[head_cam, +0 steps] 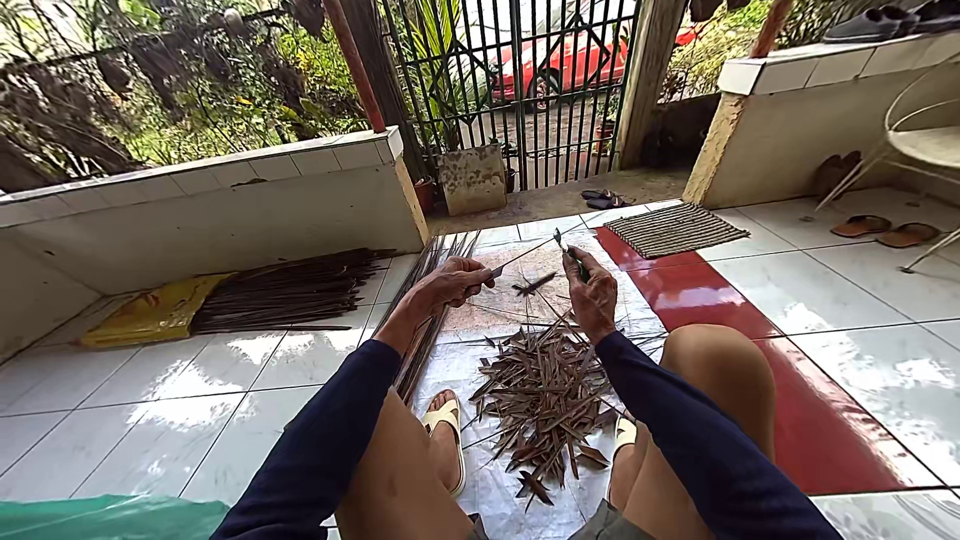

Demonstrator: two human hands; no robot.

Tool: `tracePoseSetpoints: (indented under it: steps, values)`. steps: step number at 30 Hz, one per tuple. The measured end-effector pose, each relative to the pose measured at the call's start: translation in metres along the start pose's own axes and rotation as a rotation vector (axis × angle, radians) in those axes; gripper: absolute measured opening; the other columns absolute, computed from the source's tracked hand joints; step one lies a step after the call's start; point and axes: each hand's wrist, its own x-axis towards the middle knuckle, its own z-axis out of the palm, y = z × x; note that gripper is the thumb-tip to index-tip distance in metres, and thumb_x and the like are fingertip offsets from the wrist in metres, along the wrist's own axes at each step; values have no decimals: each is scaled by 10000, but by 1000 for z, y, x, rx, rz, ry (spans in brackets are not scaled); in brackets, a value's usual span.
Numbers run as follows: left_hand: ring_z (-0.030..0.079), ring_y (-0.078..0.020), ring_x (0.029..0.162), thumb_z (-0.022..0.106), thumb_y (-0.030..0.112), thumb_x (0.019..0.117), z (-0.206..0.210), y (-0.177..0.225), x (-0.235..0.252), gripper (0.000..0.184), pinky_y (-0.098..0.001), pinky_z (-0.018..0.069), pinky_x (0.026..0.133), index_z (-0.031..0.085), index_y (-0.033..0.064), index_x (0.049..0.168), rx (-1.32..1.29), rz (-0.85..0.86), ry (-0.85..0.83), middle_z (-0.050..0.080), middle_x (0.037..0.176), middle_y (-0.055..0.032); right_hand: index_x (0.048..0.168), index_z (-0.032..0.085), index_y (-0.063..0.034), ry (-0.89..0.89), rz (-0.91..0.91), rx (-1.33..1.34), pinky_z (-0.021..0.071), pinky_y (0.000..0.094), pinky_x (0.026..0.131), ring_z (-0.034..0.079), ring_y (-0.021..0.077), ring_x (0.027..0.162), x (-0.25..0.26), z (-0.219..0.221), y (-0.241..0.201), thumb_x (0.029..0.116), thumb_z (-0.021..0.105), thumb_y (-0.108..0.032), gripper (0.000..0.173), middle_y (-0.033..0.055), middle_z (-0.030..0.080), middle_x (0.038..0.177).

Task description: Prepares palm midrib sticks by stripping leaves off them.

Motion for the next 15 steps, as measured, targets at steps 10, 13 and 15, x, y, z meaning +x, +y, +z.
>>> tracePoseSetpoints:
  steps: [10,13,15]
  values:
    - [272,-16,388,438,306,1107,-3,-7,9,349,-159,250,354,592,100,872,-197,-52,-163,315,551,68,1304,712,-258,-375,-114,259,544,348,746,653,85,786,-25,20,-8,1046,599,-372,303,-32,746,1040]
    - [277,-15,391,426,302,1108,0,-5,9,355,-155,249,353,578,108,852,-241,-92,-201,325,558,68,1307,709,-266,-401,-99,273,535,337,740,642,82,775,-26,20,-10,1047,596,-383,307,-35,743,1038]
    - [291,-15,396,413,293,1109,1,-6,10,350,-155,262,356,572,116,852,-263,-111,-230,341,565,69,1304,711,-271,-388,-101,270,535,339,732,637,85,769,-25,20,-11,1043,606,-378,302,-35,739,1036]
